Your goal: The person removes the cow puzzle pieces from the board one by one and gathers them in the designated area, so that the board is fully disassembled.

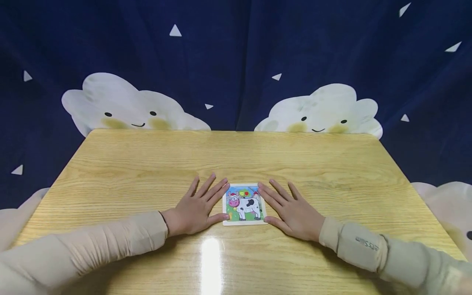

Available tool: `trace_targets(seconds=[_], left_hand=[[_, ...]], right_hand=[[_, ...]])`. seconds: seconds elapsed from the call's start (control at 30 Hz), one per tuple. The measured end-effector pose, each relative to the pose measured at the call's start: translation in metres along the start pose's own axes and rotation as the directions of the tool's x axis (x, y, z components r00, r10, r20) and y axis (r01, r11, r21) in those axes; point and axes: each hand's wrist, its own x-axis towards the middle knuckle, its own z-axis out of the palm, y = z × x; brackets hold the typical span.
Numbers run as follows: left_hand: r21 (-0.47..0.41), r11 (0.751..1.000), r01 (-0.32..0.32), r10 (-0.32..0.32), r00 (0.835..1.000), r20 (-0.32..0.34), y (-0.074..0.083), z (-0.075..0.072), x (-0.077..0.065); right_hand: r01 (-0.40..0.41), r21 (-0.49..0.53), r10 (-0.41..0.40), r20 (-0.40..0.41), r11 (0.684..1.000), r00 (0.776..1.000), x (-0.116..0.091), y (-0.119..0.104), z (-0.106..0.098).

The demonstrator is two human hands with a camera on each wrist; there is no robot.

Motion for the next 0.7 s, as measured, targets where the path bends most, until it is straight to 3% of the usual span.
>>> trace_targets(seconds=[0.33,0.6,0.7], left_hand=[[-0.015,1.000,-0.011,0.011,1.000,0.000,0.032,0.002,-0.021],[-0.001,1.000,-0.028,0.028,0.998,-0.057,0.042,0.005,-0.028],[-0.044,0.999,-0.030,0.027,0.998,-0.053,0.044,0.005,-0.030]], right_hand=[[-0.056,0.031,0.056,-0.009,0.998,0.998,-0.034,-0.028,-0.004],[-0.062,0.010,0.063,-0.015,0.998,0.998,-0.045,-0.036,-0.005],[-0.061,0.035,0.061,-0.003,0.998,0.998,-0.045,-0.037,-0.008]])
